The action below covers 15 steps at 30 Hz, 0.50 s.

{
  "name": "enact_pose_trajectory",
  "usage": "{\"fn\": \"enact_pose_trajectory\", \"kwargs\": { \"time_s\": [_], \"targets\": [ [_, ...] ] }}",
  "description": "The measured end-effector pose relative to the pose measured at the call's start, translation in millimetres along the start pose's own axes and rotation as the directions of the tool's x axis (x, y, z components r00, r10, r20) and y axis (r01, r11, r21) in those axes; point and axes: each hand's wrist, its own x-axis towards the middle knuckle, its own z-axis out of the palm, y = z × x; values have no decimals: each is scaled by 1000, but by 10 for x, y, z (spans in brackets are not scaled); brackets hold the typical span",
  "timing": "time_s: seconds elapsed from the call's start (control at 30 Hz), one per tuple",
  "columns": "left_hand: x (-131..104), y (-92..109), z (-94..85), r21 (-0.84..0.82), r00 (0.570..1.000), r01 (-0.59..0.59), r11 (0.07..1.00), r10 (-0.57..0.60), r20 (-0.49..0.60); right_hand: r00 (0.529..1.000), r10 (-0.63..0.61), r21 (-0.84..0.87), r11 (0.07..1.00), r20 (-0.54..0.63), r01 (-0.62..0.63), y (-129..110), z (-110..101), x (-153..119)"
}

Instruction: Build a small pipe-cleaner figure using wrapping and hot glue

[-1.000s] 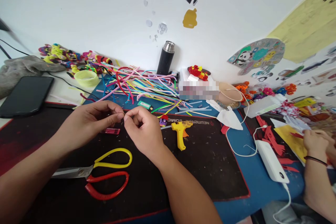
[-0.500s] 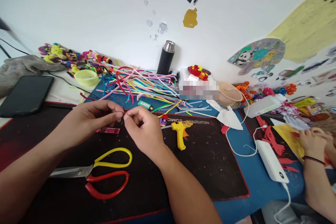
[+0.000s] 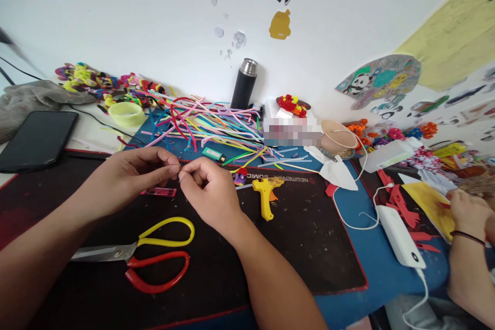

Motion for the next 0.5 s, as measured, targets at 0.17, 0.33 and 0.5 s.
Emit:
{"fn": "enact_pose_trajectory", "kwargs": {
  "time_s": [0.17,0.33,0.5],
  "targets": [
    [-7,5,-7,-47,999,33,998,-32,18,1000,22,-18,1000,-5,-22,-5,-7,2],
    [24,37,-14,-199,984,168,965,-153,90,1000,-9,-19,1000,-9,9,-7,-30,8],
    [44,11,-30,-251,965,257,933,-231,126,999,-49,-18,999,-1,48,16,-50,7]
  ]
}}
